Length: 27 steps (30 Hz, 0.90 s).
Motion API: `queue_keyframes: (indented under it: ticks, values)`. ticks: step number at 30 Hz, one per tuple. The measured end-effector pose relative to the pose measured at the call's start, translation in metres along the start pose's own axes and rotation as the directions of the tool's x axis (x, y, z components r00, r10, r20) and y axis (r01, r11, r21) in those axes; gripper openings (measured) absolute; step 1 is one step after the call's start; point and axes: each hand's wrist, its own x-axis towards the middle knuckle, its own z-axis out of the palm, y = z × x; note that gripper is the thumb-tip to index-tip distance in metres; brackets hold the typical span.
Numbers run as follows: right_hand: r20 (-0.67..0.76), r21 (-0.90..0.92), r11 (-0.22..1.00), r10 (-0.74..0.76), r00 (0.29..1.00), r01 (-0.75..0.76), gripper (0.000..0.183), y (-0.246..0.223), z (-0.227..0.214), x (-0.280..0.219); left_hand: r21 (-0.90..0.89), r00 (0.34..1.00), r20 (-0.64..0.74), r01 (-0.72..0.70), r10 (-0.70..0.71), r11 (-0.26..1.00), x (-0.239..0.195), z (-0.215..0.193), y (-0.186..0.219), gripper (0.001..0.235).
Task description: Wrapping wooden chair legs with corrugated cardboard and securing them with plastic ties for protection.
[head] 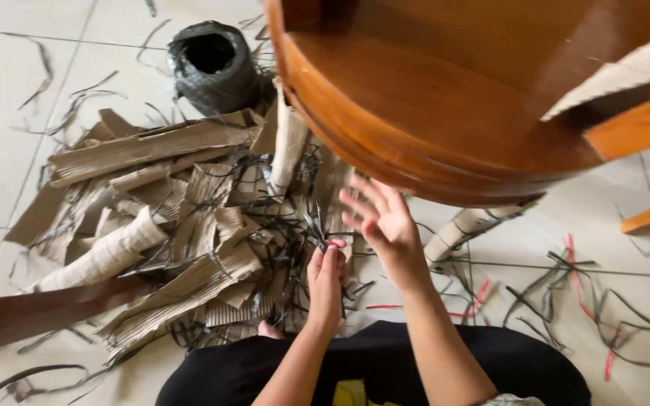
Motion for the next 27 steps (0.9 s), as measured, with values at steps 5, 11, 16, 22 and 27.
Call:
queue_keyframes:
  ticks: [5, 11, 16, 22, 27]
  values:
    - [-0.169, 0.170, 0.957, -0.205, 0.964, 0.233, 0.084, 0.007, 0.070, 0.039, -0.035, 0.999, -0.048, -0.024, 0.022, 0.999, 0.012, -0.011, 0.002, 0.018]
    - [-0.410, 0.232, 0.876, -0.306, 0.859, 0.423, 0.017, 0.013, 0.086, 0.060, -0.056, 0.999, 0.033, -0.010, 0.012, 0.998, 0.006, -0.007, 0.014, 0.017]
    - [-0.522, 0.240, 0.879, -0.241, 0.818, 0.412, 0.037, -0.008, 0.076, 0.056, -0.039, 0.999, 0.034, -0.022, 0.024, 0.999, 0.023, -0.021, 0.015, 0.015]
    - [-0.478, 0.013, 0.926, -0.326, 0.816, 0.377, 0.028, -0.033, 0.030, 0.038, 0.076, 0.952, -0.092, -0.284, 0.291, 0.956, 0.072, -0.033, -0.008, 0.039]
    - [-0.475, 0.042, 0.944, -0.270, 0.837, 0.328, 0.036, -0.037, 0.001, 0.017, 0.667, 0.840, 0.206, -0.496, 0.502, 0.556, 0.119, -0.044, 0.016, 0.131]
